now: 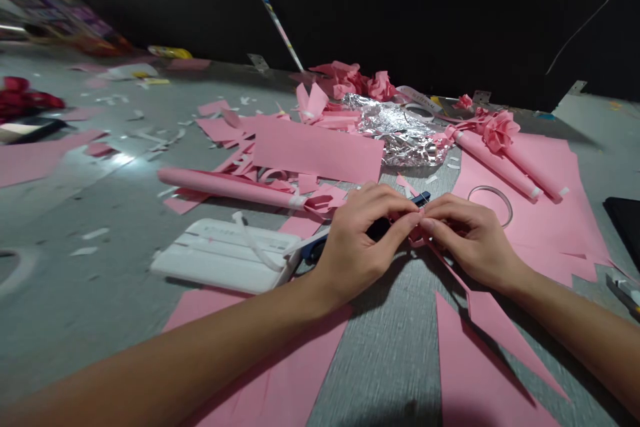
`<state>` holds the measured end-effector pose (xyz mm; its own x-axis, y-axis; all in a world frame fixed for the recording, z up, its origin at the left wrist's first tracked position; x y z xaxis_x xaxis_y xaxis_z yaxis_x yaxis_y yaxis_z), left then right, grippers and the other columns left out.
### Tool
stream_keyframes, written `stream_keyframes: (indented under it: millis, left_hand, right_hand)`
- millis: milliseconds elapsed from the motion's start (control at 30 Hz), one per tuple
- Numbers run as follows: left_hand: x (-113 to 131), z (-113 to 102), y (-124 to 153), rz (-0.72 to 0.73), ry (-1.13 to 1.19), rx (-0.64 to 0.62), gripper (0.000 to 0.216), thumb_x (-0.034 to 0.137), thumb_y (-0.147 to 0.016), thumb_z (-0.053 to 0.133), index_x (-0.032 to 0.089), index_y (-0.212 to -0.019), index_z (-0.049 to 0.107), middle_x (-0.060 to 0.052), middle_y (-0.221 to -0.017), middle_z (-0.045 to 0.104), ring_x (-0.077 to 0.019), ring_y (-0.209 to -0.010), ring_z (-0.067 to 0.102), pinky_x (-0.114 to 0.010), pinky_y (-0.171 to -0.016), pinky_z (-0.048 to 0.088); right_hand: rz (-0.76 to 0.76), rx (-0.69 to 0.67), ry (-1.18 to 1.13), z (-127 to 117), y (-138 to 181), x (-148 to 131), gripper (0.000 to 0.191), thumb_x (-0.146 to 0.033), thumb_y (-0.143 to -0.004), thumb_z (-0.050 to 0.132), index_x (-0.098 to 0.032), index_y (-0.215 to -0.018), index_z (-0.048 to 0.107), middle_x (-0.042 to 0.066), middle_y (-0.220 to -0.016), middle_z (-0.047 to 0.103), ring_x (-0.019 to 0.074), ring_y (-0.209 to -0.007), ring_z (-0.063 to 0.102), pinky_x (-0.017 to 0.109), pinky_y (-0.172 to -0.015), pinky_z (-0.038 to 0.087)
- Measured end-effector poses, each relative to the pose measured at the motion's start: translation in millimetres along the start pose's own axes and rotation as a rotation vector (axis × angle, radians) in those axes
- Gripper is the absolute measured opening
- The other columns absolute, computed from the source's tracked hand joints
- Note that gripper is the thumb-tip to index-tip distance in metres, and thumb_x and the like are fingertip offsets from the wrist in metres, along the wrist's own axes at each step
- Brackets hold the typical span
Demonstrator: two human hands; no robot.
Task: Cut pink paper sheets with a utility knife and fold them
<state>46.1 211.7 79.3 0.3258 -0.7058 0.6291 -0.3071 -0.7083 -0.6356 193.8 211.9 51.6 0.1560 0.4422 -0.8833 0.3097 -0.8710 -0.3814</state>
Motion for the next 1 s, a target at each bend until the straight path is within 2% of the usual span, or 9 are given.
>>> stream_keyframes:
  millis: [367, 533, 800, 933, 1000]
  left_hand:
    - [-4, 3, 1, -0.029, -0.012, -0.030, 0.011, 0.017, -0.099, 0.073, 0.024, -0.091, 0.075, -0.002, -0.088, 0.080, -0.0215, -0.084, 0.070, -0.041, -0.082, 0.056]
    - [-4, 7, 0, -0.043, -0.032, -0.078, 0.012, 0.019, -0.101, 0.072, 0.024, -0.090, 0.075, -0.002, -0.088, 0.079, -0.0221, -0.085, 0.070, -0.042, -0.083, 0.053]
    - [-1, 9, 0, -0.023, -0.069, -0.099, 0.016, 0.018, -0.104, 0.066, 0.023, -0.088, 0.067, -0.001, -0.086, 0.076, -0.0214, -0.085, 0.067, -0.041, -0.082, 0.049]
    - [1, 9, 0, -0.008, -0.101, -0.124, 0.017, 0.016, -0.104, 0.064, 0.023, -0.088, 0.067, -0.002, -0.087, 0.077, -0.0217, -0.085, 0.068, -0.041, -0.083, 0.048]
    - [1, 7, 0, 0.000, -0.085, -0.106, 0.012, 0.019, -0.102, 0.070, 0.024, -0.092, 0.070, -0.002, -0.089, 0.078, -0.0220, -0.086, 0.069, -0.041, -0.084, 0.049]
  right_hand:
    - [-0.038, -0.001, 0.042, 1, 1, -3, 0.019, -0.019, -0.107, 0.067, -0.023, -0.094, 0.081, 0.004, -0.094, 0.077, 0.0181, -0.087, 0.073, 0.035, -0.079, 0.058]
    - [-0.031, 0.010, 0.042, -1, 1, -1, 0.020, -0.021, -0.106, 0.068, -0.023, -0.092, 0.082, 0.004, -0.092, 0.078, 0.0189, -0.086, 0.074, 0.035, -0.077, 0.060]
    - [0.092, -0.059, -0.096, 2, -1, 7, 0.010, -0.021, -0.100, 0.075, -0.023, -0.098, 0.085, 0.005, -0.098, 0.081, 0.0190, -0.087, 0.075, 0.033, -0.076, 0.059]
    - [0.103, -0.056, -0.118, 3, -1, 11, 0.016, -0.027, -0.102, 0.075, -0.024, -0.092, 0.086, 0.004, -0.091, 0.082, 0.0190, -0.083, 0.075, 0.034, -0.078, 0.060]
    - [0.114, -0.038, -0.117, 2, 0, 14, 0.016, -0.029, -0.102, 0.075, -0.024, -0.092, 0.086, 0.004, -0.092, 0.083, 0.0194, -0.084, 0.075, 0.034, -0.077, 0.060]
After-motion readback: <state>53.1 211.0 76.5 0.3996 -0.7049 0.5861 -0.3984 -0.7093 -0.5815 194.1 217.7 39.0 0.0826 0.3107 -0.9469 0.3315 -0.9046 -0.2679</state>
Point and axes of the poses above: each hand's wrist, its own y-axis away from the middle knuckle, its own z-axis out of the palm, x = y × z, the point moved 9 cm from there along -y, towards the middle knuckle
